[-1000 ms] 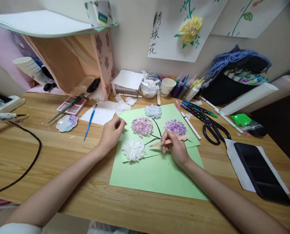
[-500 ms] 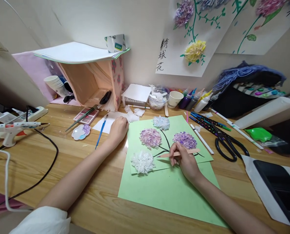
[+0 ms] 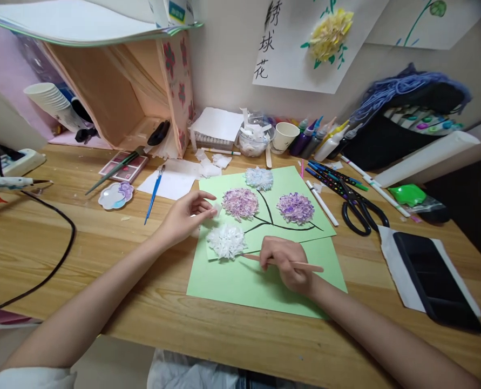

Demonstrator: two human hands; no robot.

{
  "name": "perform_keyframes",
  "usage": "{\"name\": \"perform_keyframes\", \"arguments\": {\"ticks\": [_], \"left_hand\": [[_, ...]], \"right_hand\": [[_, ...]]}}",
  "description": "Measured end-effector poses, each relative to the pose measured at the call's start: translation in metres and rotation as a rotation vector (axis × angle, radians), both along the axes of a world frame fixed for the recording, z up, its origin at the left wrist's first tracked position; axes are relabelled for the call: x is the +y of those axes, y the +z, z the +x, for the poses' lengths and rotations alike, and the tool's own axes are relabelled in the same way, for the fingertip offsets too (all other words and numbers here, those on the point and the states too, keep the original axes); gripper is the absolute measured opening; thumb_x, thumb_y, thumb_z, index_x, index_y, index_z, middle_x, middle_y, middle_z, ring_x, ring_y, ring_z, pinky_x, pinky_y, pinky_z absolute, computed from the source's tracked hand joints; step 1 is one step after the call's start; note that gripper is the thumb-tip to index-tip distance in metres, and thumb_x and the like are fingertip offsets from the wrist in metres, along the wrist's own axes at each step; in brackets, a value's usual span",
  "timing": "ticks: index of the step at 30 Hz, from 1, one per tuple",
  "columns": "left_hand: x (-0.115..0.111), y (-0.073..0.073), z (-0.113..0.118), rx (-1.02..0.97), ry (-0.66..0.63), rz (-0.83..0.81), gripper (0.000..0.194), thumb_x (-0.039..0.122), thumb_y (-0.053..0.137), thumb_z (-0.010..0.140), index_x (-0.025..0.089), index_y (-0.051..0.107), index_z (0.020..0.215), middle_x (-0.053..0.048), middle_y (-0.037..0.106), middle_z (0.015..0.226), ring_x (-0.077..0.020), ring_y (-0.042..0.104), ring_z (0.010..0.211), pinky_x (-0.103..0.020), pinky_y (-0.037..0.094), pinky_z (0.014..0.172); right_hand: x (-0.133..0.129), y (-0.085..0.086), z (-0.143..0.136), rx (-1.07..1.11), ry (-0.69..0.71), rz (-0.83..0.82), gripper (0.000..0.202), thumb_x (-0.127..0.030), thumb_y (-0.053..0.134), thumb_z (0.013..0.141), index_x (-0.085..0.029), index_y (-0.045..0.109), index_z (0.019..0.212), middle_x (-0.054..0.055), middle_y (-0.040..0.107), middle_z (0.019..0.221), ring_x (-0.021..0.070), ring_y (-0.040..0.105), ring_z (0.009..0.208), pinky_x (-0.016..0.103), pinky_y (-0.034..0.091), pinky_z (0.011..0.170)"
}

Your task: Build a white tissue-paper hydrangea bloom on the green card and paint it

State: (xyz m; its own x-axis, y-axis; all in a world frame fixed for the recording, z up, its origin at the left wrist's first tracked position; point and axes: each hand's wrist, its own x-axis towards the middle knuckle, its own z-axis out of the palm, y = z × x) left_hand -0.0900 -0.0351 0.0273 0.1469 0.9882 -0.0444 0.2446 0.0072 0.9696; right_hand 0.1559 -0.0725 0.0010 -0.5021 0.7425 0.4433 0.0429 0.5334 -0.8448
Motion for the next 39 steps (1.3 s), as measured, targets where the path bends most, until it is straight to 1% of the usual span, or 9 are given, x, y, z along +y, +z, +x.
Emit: {"name": "perform_keyframes", "arguments": {"ticks": [5,12,20,25,28,30,33,36,39], "left_hand": [[-0.01,0.015,0.006,-0.04,-0.094,-0.062,0.026,0.026,0.069,0.07,0.016,0.06,0.091,-0.002,0.062,0.077,-0.0124,0.059,0.071,-0.028,0.051,0.069],[-0.021,0.021,0.007,-0.02,-0.139,-0.078,0.017,0.031,0.067,0.074,0.016,0.064,0.08,-0.004,0.066,0.08,-0.0142,0.061,0.072,-0.028,0.05,0.07],[-0.022,0.019,0.009,0.109,-0.172,-0.038,0.019,0.033,0.056,0.083,0.017,0.066,0.077,-0.001,0.065,0.071,-0.0135,0.059,0.068,-0.025,0.045,0.065],[-0.03,0.032,0.013,0.327,-0.313,0.036,0.021,0.032,0.053,0.085,0.02,0.068,0.075,0.001,0.068,0.073,-0.0136,0.058,0.068,-0.024,0.038,0.059],[-0.031,0.035,0.014,0.38,-0.31,0.078,0.022,0.032,0.053,0.085,0.02,0.068,0.075,0.001,0.068,0.074,-0.0137,0.057,0.069,-0.024,0.036,0.059],[-0.029,0.034,0.013,0.394,-0.273,0.102,0.023,0.033,0.053,0.085,0.02,0.068,0.075,0.001,0.068,0.075,-0.0138,0.056,0.069,-0.024,0.035,0.059],[-0.026,0.033,0.012,0.392,-0.247,0.119,0.022,0.033,0.054,0.085,0.019,0.068,0.075,0.001,0.067,0.073,-0.0132,0.053,0.066,-0.025,0.034,0.058],[-0.026,0.034,0.013,0.389,-0.273,0.115,0.023,0.033,0.054,0.085,0.018,0.068,0.075,0.0,0.066,0.074,-0.0131,0.053,0.067,-0.025,0.034,0.058],[-0.028,0.035,0.013,0.395,-0.308,0.121,0.023,0.033,0.055,0.085,0.018,0.069,0.074,-0.001,0.065,0.077,-0.0146,0.055,0.074,-0.026,0.037,0.063]], "right_hand": [[-0.001,0.003,-0.007,-0.075,0.052,0.233,0.033,-0.023,0.031,0.093,-0.018,0.056,0.072,0.003,0.056,0.059,0.0134,0.048,0.057,0.026,0.039,0.054],[0.001,0.002,-0.007,-0.133,0.088,0.25,0.033,-0.025,0.031,0.094,-0.019,0.056,0.073,0.003,0.057,0.059,0.0132,0.049,0.057,0.025,0.04,0.055],[0.001,0.003,-0.006,-0.114,0.011,0.049,0.037,-0.03,0.032,0.095,-0.018,0.059,0.073,0.003,0.058,0.062,0.0126,0.053,0.062,0.026,0.042,0.06],[0.005,0.0,-0.007,-0.032,-0.001,-0.327,0.038,-0.038,0.035,0.094,-0.017,0.059,0.074,0.002,0.06,0.064,0.0111,0.054,0.06,0.024,0.041,0.056],[0.007,-0.001,-0.006,0.08,-0.027,-0.479,0.04,-0.04,0.033,0.095,-0.017,0.057,0.072,0.001,0.059,0.058,0.0109,0.054,0.054,0.024,0.04,0.051],[0.007,-0.001,-0.005,0.097,-0.018,-0.461,0.042,-0.04,0.033,0.095,-0.017,0.057,0.07,0.0,0.058,0.056,0.0105,0.053,0.052,0.024,0.04,0.05],[0.005,0.0,-0.004,-0.005,0.033,-0.309,0.042,-0.038,0.034,0.095,-0.016,0.059,0.068,0.001,0.058,0.059,0.0105,0.053,0.055,0.024,0.041,0.053],[0.004,0.001,-0.004,-0.097,0.033,-0.128,0.042,-0.035,0.033,0.095,-0.017,0.06,0.069,0.002,0.059,0.061,0.0112,0.054,0.06,0.025,0.042,0.059],[0.004,0.001,-0.005,-0.108,-0.002,-0.07,0.041,-0.033,0.032,0.095,-0.017,0.06,0.07,0.002,0.059,0.062,0.0112,0.056,0.062,0.025,0.043,0.062]]}}
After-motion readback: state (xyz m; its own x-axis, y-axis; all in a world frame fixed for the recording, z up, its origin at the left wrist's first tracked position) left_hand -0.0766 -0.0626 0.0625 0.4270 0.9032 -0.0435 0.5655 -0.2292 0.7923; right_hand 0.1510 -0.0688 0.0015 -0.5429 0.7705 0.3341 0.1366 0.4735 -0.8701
